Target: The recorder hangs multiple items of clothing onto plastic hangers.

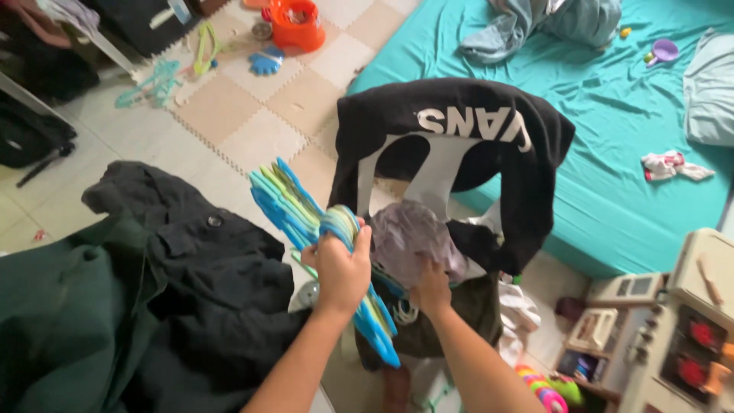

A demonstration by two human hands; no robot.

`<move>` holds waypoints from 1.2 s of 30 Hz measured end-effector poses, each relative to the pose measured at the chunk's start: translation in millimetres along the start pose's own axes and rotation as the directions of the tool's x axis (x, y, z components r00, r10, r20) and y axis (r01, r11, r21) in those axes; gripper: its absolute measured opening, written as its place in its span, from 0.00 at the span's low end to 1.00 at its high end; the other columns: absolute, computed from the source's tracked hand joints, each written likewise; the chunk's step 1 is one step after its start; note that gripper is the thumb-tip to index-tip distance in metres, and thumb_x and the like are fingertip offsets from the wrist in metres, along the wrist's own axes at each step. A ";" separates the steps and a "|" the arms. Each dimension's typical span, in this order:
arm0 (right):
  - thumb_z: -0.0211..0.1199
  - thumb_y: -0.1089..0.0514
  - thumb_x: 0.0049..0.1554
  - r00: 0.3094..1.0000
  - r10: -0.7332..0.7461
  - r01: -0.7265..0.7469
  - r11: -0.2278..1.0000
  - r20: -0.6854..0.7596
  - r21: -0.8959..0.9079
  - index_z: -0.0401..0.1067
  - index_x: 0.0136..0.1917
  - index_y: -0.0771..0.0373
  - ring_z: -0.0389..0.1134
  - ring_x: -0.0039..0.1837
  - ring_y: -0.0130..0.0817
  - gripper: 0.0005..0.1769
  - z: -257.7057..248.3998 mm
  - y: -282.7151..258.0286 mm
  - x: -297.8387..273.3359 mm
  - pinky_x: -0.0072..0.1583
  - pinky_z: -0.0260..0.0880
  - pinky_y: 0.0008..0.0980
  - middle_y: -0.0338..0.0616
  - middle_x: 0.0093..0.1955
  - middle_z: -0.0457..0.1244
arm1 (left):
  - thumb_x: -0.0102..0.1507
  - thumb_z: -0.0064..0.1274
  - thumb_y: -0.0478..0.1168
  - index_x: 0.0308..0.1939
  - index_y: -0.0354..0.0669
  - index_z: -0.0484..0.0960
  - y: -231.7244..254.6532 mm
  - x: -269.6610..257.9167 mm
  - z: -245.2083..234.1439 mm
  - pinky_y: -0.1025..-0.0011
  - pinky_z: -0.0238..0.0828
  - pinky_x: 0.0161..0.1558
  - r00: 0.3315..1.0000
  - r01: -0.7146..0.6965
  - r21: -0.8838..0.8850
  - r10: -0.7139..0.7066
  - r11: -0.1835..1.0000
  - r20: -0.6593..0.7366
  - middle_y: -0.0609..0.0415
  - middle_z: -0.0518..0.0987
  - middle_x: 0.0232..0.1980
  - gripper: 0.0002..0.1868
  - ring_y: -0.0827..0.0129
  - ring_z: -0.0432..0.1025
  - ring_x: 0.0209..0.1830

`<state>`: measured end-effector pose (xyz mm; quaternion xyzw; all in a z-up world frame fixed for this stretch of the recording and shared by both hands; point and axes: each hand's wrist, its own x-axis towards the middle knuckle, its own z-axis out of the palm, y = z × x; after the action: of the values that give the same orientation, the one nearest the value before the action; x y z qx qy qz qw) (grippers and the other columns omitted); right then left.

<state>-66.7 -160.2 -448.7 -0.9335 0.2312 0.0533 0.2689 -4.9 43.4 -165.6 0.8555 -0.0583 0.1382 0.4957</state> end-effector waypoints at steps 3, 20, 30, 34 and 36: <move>0.79 0.51 0.40 0.986 0.164 -0.165 0.985 -0.022 -0.058 0.45 0.78 0.41 0.59 0.67 0.63 0.62 -11.4 -21.4 -5.0 0.59 0.67 0.55 0.66 0.77 0.49 | 0.65 0.55 0.45 0.41 0.43 0.82 2.2 -0.6 -6.0 0.62 0.50 0.57 0.988 0.144 -0.084 -0.139 0.986 0.072 0.57 0.85 0.39 0.09 0.67 0.77 0.36; 0.60 0.59 0.58 0.880 -0.240 0.341 0.920 -0.410 0.192 0.58 0.64 0.63 0.65 0.59 0.58 0.23 11.1 19.9 37.9 0.59 0.66 0.48 0.62 0.57 0.62 | 0.64 0.55 0.43 0.43 0.40 0.83 -6.2 -11.7 -0.2 0.61 0.47 0.61 0.982 0.161 -0.086 -0.151 0.983 0.112 0.53 0.86 0.39 0.10 0.65 0.77 0.41; 0.59 0.60 0.53 0.923 -0.081 0.273 0.827 0.376 -0.492 0.50 0.78 0.41 0.34 0.83 0.45 0.43 15.3 25.5 -10.4 0.73 0.41 0.61 0.42 0.81 0.41 | 0.64 0.55 0.44 0.43 0.40 0.82 -13.2 -16.0 5.5 0.61 0.52 0.57 0.982 0.172 -0.090 -0.163 0.981 0.094 0.55 0.85 0.40 0.11 0.65 0.78 0.39; 0.57 0.55 0.58 0.924 -0.077 0.259 0.846 0.374 -0.466 0.64 0.71 0.39 0.47 0.80 0.44 0.27 22.4 30.9 -1.6 0.73 0.49 0.54 0.36 0.77 0.53 | 0.63 0.55 0.44 0.42 0.42 0.83 -13.6 -15.2 6.2 0.61 0.49 0.58 0.966 0.236 -0.034 -0.231 0.971 0.120 0.56 0.86 0.41 0.11 0.65 0.78 0.37; 0.59 0.56 0.55 0.927 -0.115 0.277 0.852 0.357 -0.444 0.68 0.66 0.41 0.51 0.77 0.43 0.25 24.2 32.3 8.4 0.70 0.51 0.53 0.36 0.73 0.57 | 0.63 0.55 0.44 0.42 0.42 0.84 -14.8 -14.7 6.2 0.61 0.48 0.58 0.967 0.235 -0.036 -0.230 0.971 0.111 0.56 0.86 0.41 0.11 0.65 0.78 0.39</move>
<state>-73.5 -175.0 -486.6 -0.9687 0.0663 0.2309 0.0630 -14.3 44.9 -185.2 0.8501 0.0130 0.0321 0.5254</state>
